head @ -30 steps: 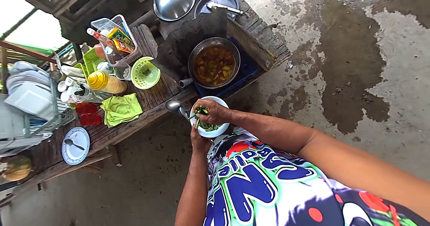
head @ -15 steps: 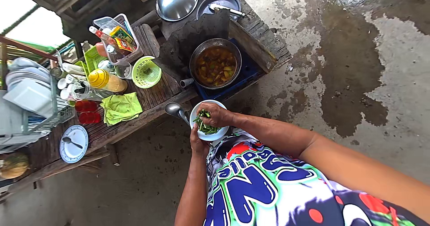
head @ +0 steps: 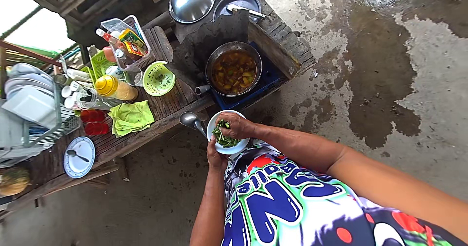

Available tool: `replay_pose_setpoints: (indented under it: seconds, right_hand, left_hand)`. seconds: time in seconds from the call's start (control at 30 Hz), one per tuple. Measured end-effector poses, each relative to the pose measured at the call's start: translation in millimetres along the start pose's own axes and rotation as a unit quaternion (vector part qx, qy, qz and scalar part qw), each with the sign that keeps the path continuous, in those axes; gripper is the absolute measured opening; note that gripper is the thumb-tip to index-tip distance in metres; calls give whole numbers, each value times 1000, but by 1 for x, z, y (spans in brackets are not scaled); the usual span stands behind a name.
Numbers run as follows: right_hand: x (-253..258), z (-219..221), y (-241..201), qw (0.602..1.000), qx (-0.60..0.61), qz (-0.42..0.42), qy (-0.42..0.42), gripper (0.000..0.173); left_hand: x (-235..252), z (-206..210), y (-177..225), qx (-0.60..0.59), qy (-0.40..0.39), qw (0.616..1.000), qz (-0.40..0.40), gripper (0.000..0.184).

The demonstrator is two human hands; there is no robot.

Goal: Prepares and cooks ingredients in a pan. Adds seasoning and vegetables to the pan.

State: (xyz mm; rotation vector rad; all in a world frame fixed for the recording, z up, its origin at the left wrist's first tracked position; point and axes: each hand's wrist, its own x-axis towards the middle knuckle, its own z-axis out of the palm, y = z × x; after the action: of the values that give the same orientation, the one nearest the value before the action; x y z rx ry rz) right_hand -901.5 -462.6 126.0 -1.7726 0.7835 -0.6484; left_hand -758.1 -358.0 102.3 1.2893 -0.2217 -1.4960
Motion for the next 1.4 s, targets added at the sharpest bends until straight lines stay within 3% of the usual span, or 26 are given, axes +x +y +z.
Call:
replay_pose_setpoints:
  seconds: [0.33, 0.5, 0.8, 0.97, 1.1, 1.23, 1.4]
  right_hand:
    - [-6, 3, 0, 998, -36, 27, -34, 25]
    - [-10, 7, 7, 991, -118, 6, -67, 28]
    - [-12, 11, 4, 956, -233, 27, -176, 31]
    - [-15, 16, 5, 945, -245, 19, -217, 50]
    - [-21, 16, -4, 956, -216, 28, -198, 62]
    - [-18, 16, -10, 955, -226, 51, -183, 68]
    - [-2, 39, -3, 940, -272, 14, -204, 66]
  left_hand:
    - [-3, -5, -6, 12, 0, 1000, -8, 45]
    - [-6, -3, -6, 16, 2, 1000, -10, 45]
    - [-8, -7, -9, 11, 3, 1000, -13, 44]
    - [-7, -10, -8, 8, 9, 1000, -12, 44]
    - [-1, -18, -5, 13, 1, 1000, -12, 43]
    - [2, -23, 6, 21, -13, 1000, -15, 44]
    - [4, -46, 21, 36, -25, 999, 8, 44]
